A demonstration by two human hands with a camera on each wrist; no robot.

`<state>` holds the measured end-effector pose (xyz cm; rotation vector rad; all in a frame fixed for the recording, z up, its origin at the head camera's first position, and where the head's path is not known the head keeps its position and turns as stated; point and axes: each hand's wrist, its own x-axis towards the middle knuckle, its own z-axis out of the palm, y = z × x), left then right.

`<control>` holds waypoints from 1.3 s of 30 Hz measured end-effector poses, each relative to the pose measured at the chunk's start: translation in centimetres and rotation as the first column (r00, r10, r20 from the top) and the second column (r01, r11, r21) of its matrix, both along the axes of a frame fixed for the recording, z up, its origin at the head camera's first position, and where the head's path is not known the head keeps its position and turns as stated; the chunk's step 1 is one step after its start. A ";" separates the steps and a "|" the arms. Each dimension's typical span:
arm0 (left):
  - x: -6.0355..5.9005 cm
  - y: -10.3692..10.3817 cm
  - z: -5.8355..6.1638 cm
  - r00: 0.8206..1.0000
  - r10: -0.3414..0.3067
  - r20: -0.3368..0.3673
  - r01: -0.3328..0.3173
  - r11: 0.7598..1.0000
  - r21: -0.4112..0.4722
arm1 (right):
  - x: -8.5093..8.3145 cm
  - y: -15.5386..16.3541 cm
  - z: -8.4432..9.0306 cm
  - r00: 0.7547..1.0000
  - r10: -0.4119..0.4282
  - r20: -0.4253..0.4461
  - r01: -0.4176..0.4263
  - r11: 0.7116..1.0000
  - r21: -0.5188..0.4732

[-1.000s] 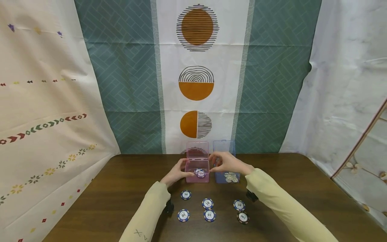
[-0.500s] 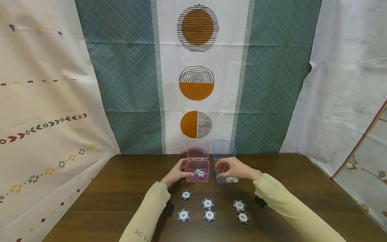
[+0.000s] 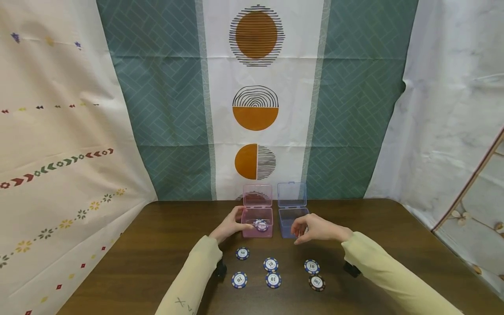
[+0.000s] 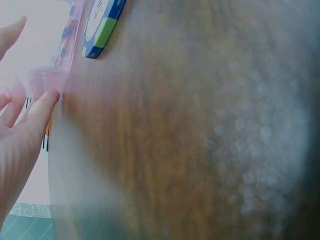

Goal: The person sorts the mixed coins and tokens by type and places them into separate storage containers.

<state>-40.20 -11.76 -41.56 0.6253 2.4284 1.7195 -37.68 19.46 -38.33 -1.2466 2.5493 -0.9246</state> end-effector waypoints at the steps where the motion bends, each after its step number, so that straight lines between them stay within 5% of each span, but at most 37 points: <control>1: -0.1 0.0 0.0 1.000 -0.002 0.001 0.002 1.000 0.002 | 0.0 0.2 -0.1 1.000 0.004 0.003 -0.004 1.000 0.001; 13: -2.8 -0.1 -2.7 0.999 0.041 -0.014 -0.041 0.999 0.002 | 0.3 1.3 -1.0 0.995 0.086 0.044 -0.087 0.996 0.013; 25: -2.5 -0.1 -2.6 0.998 0.054 -0.022 -0.054 0.999 -0.007 | 0.8 2.5 -2.0 0.972 0.144 0.188 -0.161 0.984 0.077; 39: -2.5 -0.1 -2.6 0.998 0.055 -0.019 -0.055 0.998 0.003 | 2.4 4.0 -2.5 0.979 0.166 0.122 -0.172 0.985 0.036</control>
